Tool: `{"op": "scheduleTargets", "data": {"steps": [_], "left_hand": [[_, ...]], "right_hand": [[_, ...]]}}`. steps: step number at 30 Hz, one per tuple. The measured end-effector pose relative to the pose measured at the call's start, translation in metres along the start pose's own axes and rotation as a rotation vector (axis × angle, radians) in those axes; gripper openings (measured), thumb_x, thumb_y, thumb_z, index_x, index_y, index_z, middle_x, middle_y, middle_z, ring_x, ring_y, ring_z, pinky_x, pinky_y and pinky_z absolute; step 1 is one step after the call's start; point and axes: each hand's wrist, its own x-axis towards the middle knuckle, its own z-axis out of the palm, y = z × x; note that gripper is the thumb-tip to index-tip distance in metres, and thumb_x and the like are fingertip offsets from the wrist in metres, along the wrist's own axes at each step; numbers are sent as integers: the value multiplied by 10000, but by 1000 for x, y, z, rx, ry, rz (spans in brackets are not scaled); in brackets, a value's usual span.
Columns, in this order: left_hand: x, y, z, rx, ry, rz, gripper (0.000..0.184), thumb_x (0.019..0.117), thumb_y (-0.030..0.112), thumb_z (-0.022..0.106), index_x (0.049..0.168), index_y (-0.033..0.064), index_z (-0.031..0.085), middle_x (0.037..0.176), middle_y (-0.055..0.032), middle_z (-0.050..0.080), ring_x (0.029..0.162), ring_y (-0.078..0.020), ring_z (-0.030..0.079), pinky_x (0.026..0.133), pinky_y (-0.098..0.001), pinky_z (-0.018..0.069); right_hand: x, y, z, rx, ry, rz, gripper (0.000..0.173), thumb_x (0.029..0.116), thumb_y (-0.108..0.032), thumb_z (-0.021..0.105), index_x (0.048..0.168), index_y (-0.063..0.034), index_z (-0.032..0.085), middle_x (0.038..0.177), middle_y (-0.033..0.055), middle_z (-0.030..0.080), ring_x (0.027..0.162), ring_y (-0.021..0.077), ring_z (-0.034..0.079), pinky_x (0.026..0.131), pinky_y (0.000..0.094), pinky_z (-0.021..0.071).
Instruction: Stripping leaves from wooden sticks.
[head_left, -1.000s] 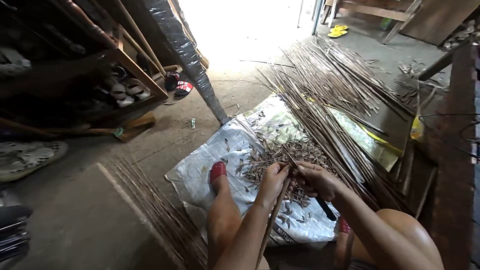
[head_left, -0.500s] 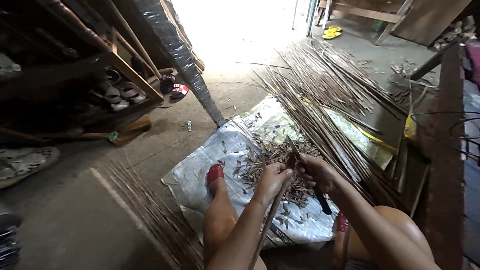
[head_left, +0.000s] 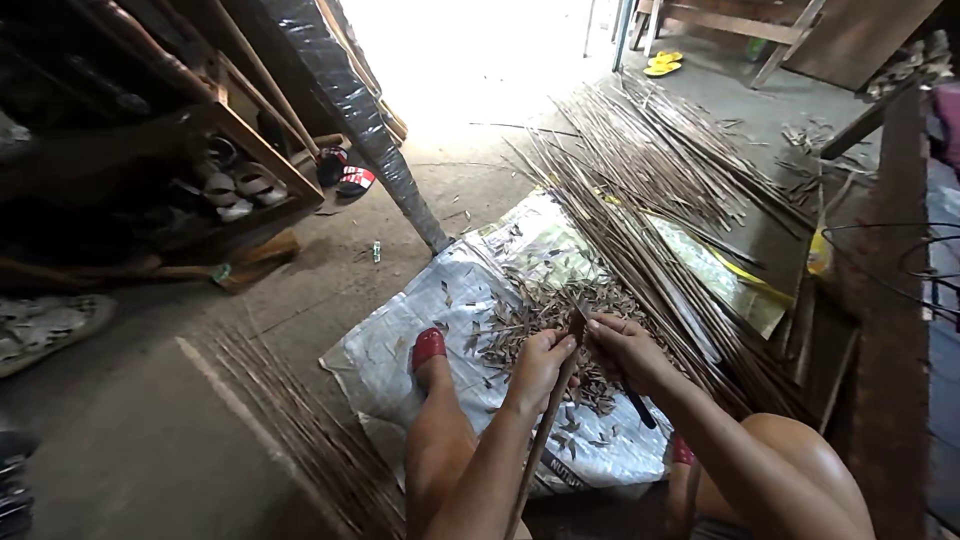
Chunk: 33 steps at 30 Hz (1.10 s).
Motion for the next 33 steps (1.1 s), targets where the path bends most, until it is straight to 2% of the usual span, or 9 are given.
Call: {"op": "scheduleTargets", "data": {"steps": [7,9,11,14,16,19,25,29,33], "left_hand": [[-6,1,-4,-13,-17,21,139,1058,73,531,1042,-36,615,704,-20,628,527,-59,594,491,-186,517],[-7,0,-6,-3,-21,33,138,1059,71,527,1034,-31,615,707,-16,629,535,-59,599,496,-186,518],[-7,0,-6,1,-24,35,135,1057,69,530,1031,-32,614,708,-18,628,537,-59,600,494,-187,519],[-9,1,-5,6,-30,9,128,1056,71,534,1022,-25,610,700,-20,627,527,-60,594,495,-189,517],[-11,1,-4,4,-39,-5,119,1057,69,531,1023,-19,604,688,-12,620,519,-58,585,495,-191,514],[-9,1,-4,-6,-30,-2,126,1061,76,525,1035,-25,596,699,-20,622,534,-68,598,500,-198,523],[-2,-1,-6,24,25,65,119,1051,78,546,1059,-34,586,758,-29,617,560,-70,598,537,-216,544],[-1,1,-7,44,42,58,137,1050,84,553,1089,-44,581,793,-42,628,580,-74,610,556,-221,553],[-1,2,-7,19,34,58,135,1055,64,531,1102,-53,581,779,-42,628,575,-78,616,554,-217,556]], "right_hand": [[10,12,-11,-602,23,-386,369,1064,-203,490,1339,10,612,901,-10,648,670,-20,524,630,166,460],[14,16,-16,-843,54,-513,399,1056,-252,508,1350,-17,639,1090,108,716,876,128,658,830,319,543],[14,16,-17,-972,111,-566,386,1050,-253,524,1337,-33,657,1108,174,706,898,264,686,825,463,554],[18,12,-23,-905,244,-500,389,1049,-199,519,1379,-22,627,1116,166,718,924,241,694,855,442,557],[19,3,-23,-629,309,-329,384,1080,-182,475,1400,6,576,900,34,646,674,51,530,631,234,458],[11,-4,-18,-89,97,-46,397,1117,-229,328,1417,-35,501,668,-58,494,451,10,408,408,171,368],[3,13,-10,269,-400,195,288,1024,-407,437,1016,-142,550,670,-71,535,444,-18,470,408,130,420],[0,13,-2,220,-316,136,317,1077,-284,339,1283,-118,514,710,-48,556,459,-1,466,410,141,402],[-2,11,4,19,-154,32,358,1096,-207,369,1358,-42,549,722,-52,573,471,-7,437,427,155,379]]}}
